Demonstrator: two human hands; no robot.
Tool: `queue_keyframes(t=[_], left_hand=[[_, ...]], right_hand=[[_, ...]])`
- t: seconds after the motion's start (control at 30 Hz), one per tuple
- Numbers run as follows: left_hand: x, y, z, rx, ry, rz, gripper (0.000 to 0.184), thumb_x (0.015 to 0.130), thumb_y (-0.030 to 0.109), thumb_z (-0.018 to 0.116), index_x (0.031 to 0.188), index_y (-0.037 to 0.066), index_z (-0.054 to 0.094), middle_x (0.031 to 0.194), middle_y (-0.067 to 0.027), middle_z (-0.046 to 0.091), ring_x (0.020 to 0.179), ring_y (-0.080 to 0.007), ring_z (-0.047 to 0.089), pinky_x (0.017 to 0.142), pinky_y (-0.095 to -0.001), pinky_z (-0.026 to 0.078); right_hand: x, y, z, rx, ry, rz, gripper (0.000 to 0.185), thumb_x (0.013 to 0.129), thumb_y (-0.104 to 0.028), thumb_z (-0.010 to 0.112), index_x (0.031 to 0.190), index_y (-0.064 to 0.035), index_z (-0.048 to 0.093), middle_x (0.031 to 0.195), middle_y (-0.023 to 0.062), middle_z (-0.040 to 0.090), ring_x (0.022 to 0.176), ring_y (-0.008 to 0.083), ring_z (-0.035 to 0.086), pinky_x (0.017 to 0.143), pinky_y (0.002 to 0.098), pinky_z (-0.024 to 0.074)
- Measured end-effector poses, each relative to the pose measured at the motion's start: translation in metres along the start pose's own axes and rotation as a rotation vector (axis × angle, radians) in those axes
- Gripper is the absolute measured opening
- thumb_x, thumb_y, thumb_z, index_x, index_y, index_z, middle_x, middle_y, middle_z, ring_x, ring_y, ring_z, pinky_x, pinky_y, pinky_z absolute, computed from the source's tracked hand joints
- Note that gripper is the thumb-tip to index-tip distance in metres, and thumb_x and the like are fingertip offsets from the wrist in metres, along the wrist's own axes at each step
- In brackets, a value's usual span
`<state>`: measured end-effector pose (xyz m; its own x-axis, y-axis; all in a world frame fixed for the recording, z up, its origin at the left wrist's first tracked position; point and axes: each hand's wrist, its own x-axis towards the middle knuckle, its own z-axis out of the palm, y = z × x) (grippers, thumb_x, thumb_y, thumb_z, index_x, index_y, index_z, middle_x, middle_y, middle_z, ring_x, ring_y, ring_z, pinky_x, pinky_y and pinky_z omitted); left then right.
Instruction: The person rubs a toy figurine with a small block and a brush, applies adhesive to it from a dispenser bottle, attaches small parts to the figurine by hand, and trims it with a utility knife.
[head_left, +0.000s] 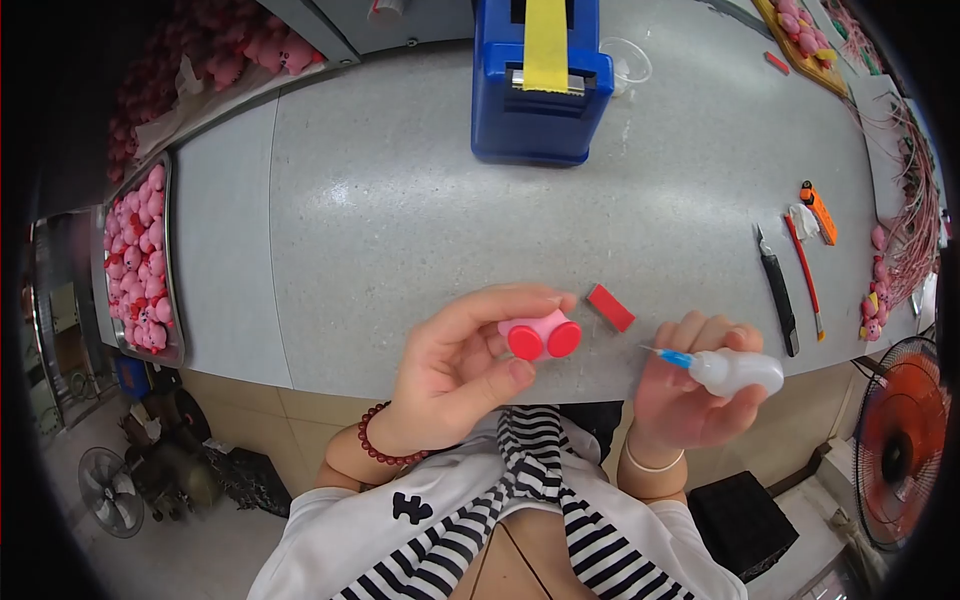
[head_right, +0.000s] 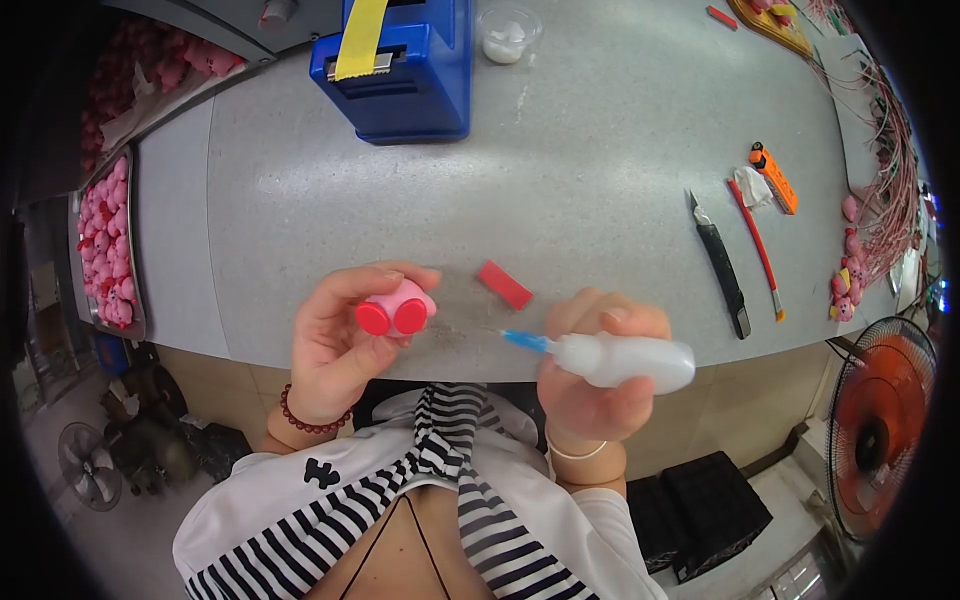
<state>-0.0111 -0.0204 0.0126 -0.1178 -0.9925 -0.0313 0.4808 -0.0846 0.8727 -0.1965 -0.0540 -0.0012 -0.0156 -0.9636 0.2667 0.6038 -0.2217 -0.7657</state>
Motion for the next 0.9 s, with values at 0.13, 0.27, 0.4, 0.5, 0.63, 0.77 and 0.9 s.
queue_keyframes(t=[0.13, 0.27, 0.4, 0.5, 0.63, 0.77, 0.9], left_hand=[[0.001, -0.003, -0.005, -0.023, -0.126, 0.087, 0.041, 0.079, -0.002, 0.055, 0.118, -0.005, 0.039, 0.117, -0.0165, 0.046, 0.109, -0.0193, 0.046, 0.091, -0.0312, 0.037], [0.001, -0.003, -0.009, 0.163, -0.197, 0.179, 0.042, 0.081, 0.001, 0.054, 0.119, -0.004, 0.037, 0.115, -0.0154, 0.046, 0.106, -0.0178, 0.047, 0.090, -0.0304, 0.038], [-0.003, 0.003, 0.005, -0.109, 0.041, -0.063, 0.039, 0.083, 0.016, 0.054, 0.115, -0.003, 0.040, 0.113, -0.0176, 0.048, 0.096, -0.0179, 0.052, 0.083, -0.0299, 0.041], [-0.001, 0.009, 0.003, -0.211, 0.113, -0.187, 0.042, 0.081, 0.024, 0.059, 0.111, -0.002, 0.044, 0.105, -0.0194, 0.054, 0.086, -0.0196, 0.057, 0.076, -0.0291, 0.044], [-0.002, -0.002, 0.003, 0.000, 0.000, 0.014, 0.045, 0.066, 0.008, 0.074, 0.104, -0.003, 0.053, 0.098, -0.0195, 0.058, 0.080, -0.0194, 0.059, 0.070, -0.0251, 0.046], [0.000, 0.007, 0.004, 0.417, -0.103, 0.031, 0.038, 0.052, 0.006, 0.082, 0.084, -0.002, 0.062, 0.083, -0.0146, 0.063, 0.076, -0.0183, 0.061, 0.067, -0.0234, 0.048], [0.003, 0.006, 0.007, 0.448, -0.161, 0.117, 0.039, 0.053, 0.009, 0.082, 0.085, -0.003, 0.062, 0.083, -0.0143, 0.063, 0.075, -0.0188, 0.062, 0.066, -0.0238, 0.048]], right_hand=[[0.001, -0.002, -0.003, -0.017, 0.003, -0.004, 0.044, 0.082, -0.041, 0.048, 0.106, -0.0035, 0.049, 0.066, 0.0051, 0.047, 0.054, 0.0127, 0.041, 0.048, 0.0249, 0.0304], [0.000, 0.001, -0.001, -0.092, 0.026, -0.044, 0.044, 0.083, -0.040, 0.048, 0.108, -0.0037, 0.048, 0.068, 0.0053, 0.047, 0.055, 0.0130, 0.042, 0.049, 0.0242, 0.0309], [0.000, 0.000, -0.002, -0.125, 0.048, -0.043, 0.044, 0.083, -0.040, 0.048, 0.108, -0.0034, 0.048, 0.065, 0.0048, 0.047, 0.055, 0.0131, 0.043, 0.049, 0.0244, 0.0316], [0.000, 0.000, 0.001, -0.144, 0.077, -0.014, 0.044, 0.083, -0.040, 0.047, 0.109, -0.0032, 0.047, 0.064, 0.0046, 0.046, 0.054, 0.0130, 0.043, 0.049, 0.0247, 0.0317], [0.000, 0.000, 0.000, -0.140, 0.072, -0.018, 0.044, 0.084, -0.040, 0.046, 0.109, -0.0032, 0.047, 0.063, 0.0046, 0.046, 0.054, 0.0128, 0.043, 0.049, 0.0246, 0.0318], [0.000, 0.000, -0.001, -0.123, 0.059, -0.011, 0.044, 0.084, -0.040, 0.046, 0.108, -0.0032, 0.047, 0.063, 0.0045, 0.046, 0.054, 0.0127, 0.042, 0.049, 0.0244, 0.0311], [0.001, 0.000, -0.001, -0.117, 0.047, -0.007, 0.043, 0.084, -0.040, 0.045, 0.107, -0.0035, 0.048, 0.061, 0.0038, 0.045, 0.053, 0.0123, 0.041, 0.048, 0.0242, 0.0297]])
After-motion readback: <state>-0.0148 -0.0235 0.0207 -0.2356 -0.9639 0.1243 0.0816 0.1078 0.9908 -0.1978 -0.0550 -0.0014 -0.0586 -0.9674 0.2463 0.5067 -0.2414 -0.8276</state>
